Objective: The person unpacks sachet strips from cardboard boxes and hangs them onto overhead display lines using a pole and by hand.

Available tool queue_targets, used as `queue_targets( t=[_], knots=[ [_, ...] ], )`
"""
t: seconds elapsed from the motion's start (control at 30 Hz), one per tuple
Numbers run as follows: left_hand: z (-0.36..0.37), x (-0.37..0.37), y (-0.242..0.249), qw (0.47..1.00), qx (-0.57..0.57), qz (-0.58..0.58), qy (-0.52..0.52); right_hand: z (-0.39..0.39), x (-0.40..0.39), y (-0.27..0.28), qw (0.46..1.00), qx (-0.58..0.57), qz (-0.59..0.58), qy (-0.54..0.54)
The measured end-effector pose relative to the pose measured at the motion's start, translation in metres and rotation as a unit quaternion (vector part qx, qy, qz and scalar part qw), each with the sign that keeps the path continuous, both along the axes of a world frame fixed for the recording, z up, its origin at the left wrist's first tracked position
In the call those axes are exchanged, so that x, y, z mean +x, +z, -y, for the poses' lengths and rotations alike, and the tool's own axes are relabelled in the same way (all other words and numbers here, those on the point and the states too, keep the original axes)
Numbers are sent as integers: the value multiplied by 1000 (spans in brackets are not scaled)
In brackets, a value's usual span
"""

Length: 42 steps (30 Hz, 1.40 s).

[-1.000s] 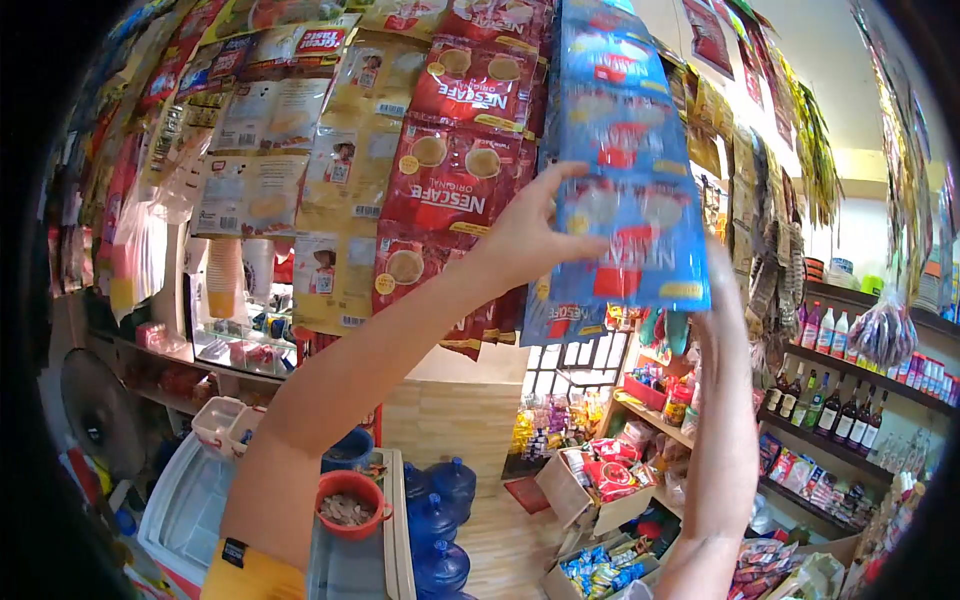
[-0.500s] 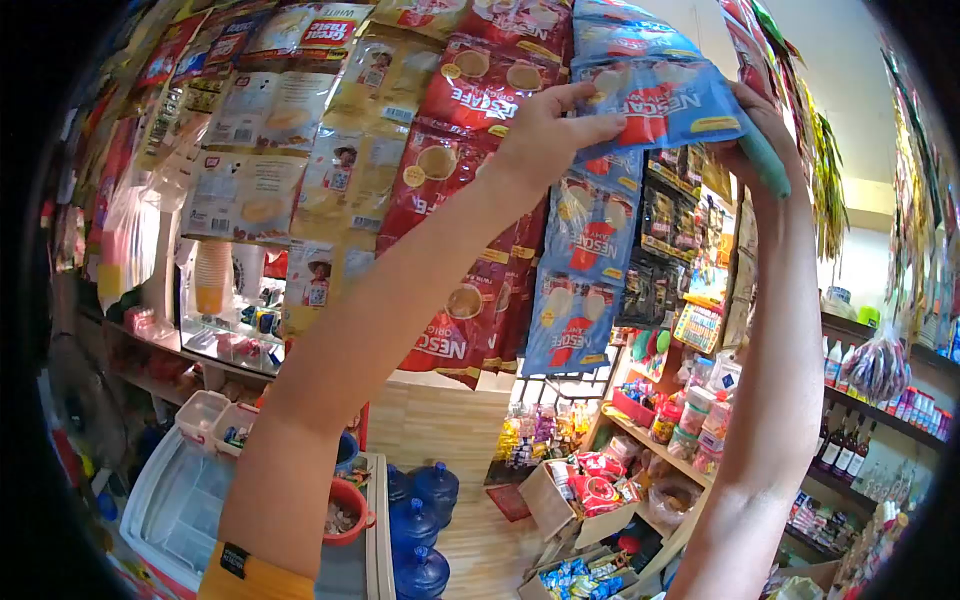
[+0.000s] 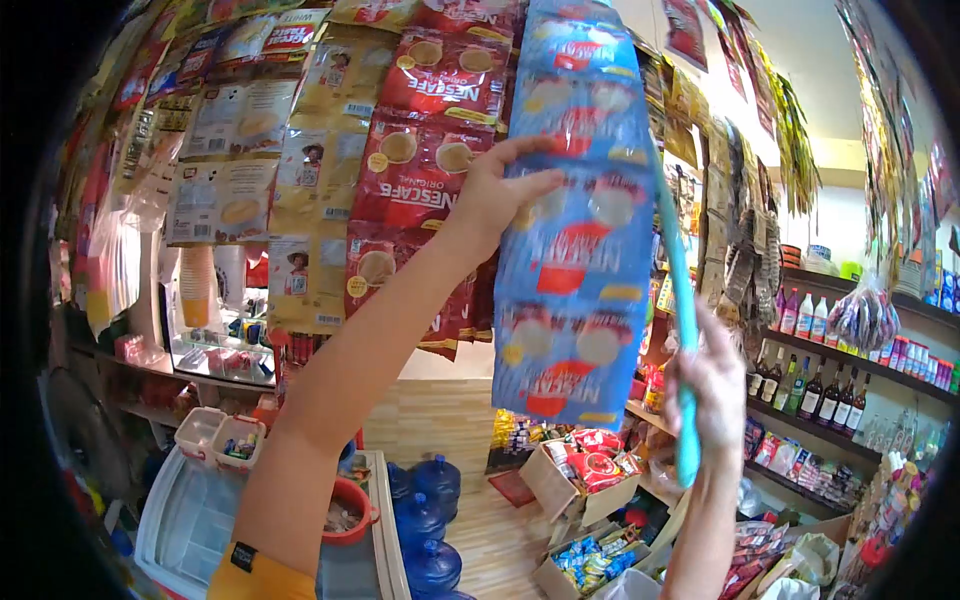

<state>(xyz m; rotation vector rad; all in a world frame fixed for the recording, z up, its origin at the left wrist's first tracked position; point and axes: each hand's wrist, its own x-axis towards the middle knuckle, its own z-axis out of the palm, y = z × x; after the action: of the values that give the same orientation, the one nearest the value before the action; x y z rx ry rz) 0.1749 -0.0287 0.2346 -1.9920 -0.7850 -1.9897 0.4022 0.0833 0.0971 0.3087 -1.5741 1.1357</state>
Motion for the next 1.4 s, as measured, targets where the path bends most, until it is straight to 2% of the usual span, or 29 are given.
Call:
queue_targets(
  t=[0.03, 0.17, 0.27, 0.33, 0.47, 0.57, 0.67, 0.73, 0.83, 0.87, 0.93, 1.03, 1.1, 1.17, 1.33, 1.37, 1.4],
  knots=[
    [-1, -2, -5, 1000, -28, 15, 1, 4, -1, -17, 999, -27, 7, 16],
    [-3, -12, -34, 994, -3, -18, 109, -11, -13, -76, 996, -72, 44, 30],
    [2, -7, -65, 984, 1, -44, 174, -19, -25, -109, 978, -140, 125, 87],
    [4, 0, -86, 989, -11, -10, 145, -29, -38, -132, 974, -154, 137, 98],
    [4, 2, -115, 990, -44, 19, 134, -39, -67, -173, 980, -178, 47, 70],
    [5, 3, -124, 989, -60, 22, 135, -41, -75, -208, 979, -192, 64, 28],
    [5, 3, -127, 992, -65, 32, 104, -50, -83, -272, 973, -209, 95, -30],
    [6, 6, -128, 994, -62, 46, 72, -45, -81, -317, 971, -222, 83, -33],
    [11, 15, -129, 992, -53, 35, 109, -38, -79, -386, 968, -240, 66, -24],
    [14, 16, -130, 985, -50, -13, 164, -35, -79, -400, 965, -255, 59, -10],
    [19, 18, -137, 955, -46, -110, 271, -28, -80, -399, 965, -257, 51, -28],
    [10, 26, -146, 932, -3, -126, 339, -29, -81, -377, 962, -266, 53, -15],
    [1, 32, -131, 934, 15, -96, 345, -39, -87, -359, 961, -272, 44, -12],
    [-5, 35, -100, 936, 46, -79, 341, -44, -91, -324, 961, -276, 21, -1],
    [-28, 28, 7, 939, 132, -103, 301, -54, -84, -221, 979, -201, 11, -32],
    [-28, 30, 25, 936, 120, -104, 315, -54, -86, -206, 979, -199, -18, -28],
    [-26, 34, 42, 932, 108, -106, 330, -51, -81, -188, 979, -202, 4, -26]
  ],
)
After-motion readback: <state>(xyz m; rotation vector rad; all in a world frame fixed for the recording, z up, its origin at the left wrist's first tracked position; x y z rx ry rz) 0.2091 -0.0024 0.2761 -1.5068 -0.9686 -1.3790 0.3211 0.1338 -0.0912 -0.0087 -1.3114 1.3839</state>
